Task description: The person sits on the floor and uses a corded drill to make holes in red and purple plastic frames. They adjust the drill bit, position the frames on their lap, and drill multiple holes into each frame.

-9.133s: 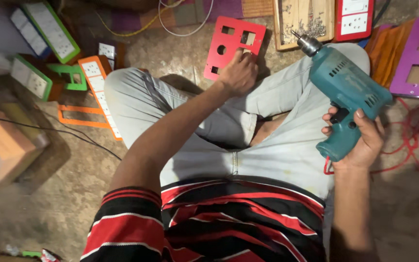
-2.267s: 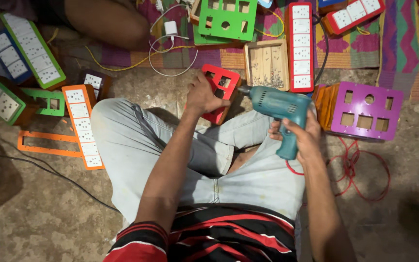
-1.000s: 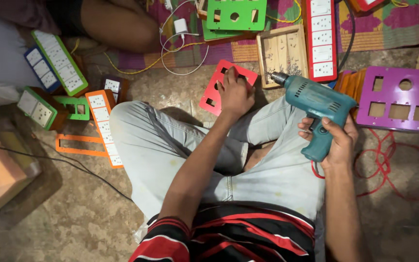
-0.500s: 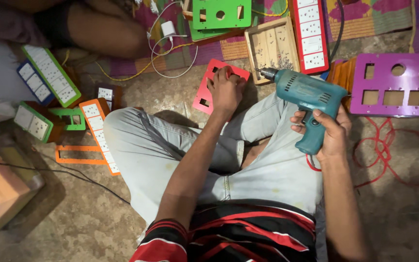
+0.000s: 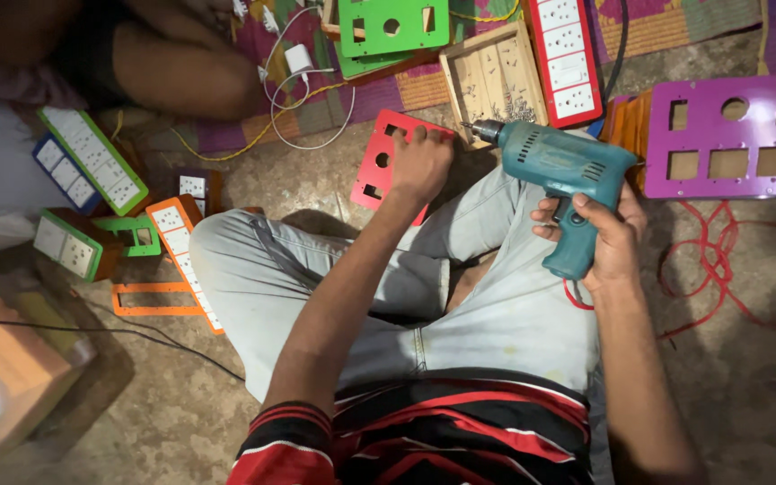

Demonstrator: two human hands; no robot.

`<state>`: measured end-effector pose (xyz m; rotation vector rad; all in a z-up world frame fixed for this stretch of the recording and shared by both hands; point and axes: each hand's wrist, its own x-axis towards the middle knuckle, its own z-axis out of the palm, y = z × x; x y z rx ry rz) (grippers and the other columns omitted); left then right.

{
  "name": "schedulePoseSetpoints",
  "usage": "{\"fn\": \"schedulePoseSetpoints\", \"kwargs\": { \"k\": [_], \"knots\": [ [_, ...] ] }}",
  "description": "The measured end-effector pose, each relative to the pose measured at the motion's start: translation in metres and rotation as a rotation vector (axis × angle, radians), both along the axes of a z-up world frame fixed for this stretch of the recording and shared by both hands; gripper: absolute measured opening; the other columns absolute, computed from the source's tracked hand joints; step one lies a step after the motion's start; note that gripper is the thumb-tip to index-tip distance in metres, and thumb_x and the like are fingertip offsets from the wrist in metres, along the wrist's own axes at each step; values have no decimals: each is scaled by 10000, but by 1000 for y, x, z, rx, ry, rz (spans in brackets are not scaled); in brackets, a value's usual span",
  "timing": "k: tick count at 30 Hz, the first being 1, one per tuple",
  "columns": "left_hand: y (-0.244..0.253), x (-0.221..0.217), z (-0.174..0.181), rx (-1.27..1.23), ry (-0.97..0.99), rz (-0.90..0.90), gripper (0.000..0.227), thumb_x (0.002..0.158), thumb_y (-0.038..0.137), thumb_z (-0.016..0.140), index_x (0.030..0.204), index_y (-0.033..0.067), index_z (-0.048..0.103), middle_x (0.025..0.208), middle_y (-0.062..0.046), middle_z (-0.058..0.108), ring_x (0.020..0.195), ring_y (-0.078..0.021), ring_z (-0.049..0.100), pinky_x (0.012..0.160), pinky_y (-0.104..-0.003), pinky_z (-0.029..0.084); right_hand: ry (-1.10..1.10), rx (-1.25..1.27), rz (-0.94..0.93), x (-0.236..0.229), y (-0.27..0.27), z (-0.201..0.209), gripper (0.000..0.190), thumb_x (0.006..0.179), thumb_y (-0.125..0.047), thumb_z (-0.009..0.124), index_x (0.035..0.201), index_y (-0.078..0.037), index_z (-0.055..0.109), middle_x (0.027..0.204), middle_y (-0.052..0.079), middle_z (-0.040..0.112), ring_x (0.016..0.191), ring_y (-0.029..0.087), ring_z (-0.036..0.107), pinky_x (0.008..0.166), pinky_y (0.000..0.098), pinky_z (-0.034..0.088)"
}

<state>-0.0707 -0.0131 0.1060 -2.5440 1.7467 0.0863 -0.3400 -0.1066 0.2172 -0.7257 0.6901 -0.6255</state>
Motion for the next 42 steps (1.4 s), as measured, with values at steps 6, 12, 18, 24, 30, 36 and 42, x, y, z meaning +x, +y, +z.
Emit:
{"fn": "schedulePoseSetpoints", "kwargs": {
  "k": [6, 12, 18, 24, 30, 36, 42],
  "knots": [
    [-13, 6, -6, 133, -46, -67, 368, 811, 142, 602, 1151, 20, 669, 1146, -164, 692, 1068, -326, 648, 897, -583, 446, -3, 20, -3, -3, -1, -4, 392, 985, -64, 619, 1362, 12, 543, 1025, 241, 702, 862, 355, 741, 722, 466, 657],
    [-9, 6, -22, 108, -88, -54, 399, 874, 261, 590, 1164, -8, 642, 1107, -211, 686, 982, -362, 671, 885, -594, 456, -41, 54, -23, -4, -4, -8, 402, 987, -61, 608, 1373, 16, 526, 1042, 251, 698, 876, 366, 737, 728, 475, 655],
    [-2, 10, -11, 21, -37, -19, 409, 910, 334, 595, 1128, -10, 631, 1070, -199, 689, 966, -362, 676, 864, -591, 463, -71, 83, -30, -6, -5, -19, 414, 991, -72, 609, 1381, 42, 532, 1054, 260, 689, 885, 369, 730, 736, 479, 648],
    [-30, -9, 0, -223, 222, 277, 345, 1017, 406, 575, 1093, 72, 614, 1151, -153, 668, 1141, -349, 634, 932, -626, 457, -148, 278, -94, -16, -15, -41, 450, 999, -170, 629, 1348, 104, 552, 1090, 246, 688, 962, 355, 724, 810, 418, 631],
    [20, 29, 12, -180, 36, 561, 786, 795, 534, 723, 1297, -21, 482, 1337, -283, 505, 1259, -461, 480, 977, -626, 403, -119, 105, -61, -13, -14, -29, 463, 1012, -145, 641, 1411, 59, 525, 1095, 233, 674, 954, 337, 705, 773, 399, 597],
    [74, 39, -15, -198, 534, 694, 1229, 649, 691, 803, 1502, -33, 292, 1555, -269, 343, 1502, -427, 268, 1208, -597, 278, 14, -108, 66, 21, 0, 14, 481, 994, -39, 643, 1444, 6, 481, 1088, 227, 688, 870, 333, 714, 672, 401, 609],
    [78, 33, -42, -153, 657, 696, 1537, 618, 827, 817, 1564, -72, 3, 1662, -285, 21, 1551, -428, -33, 1227, -614, 64, 117, -194, 229, 79, 24, 23, 505, 973, -32, 659, 1431, 11, 452, 1058, 229, 694, 840, 322, 725, 652, 392, 624]
  ]
}}
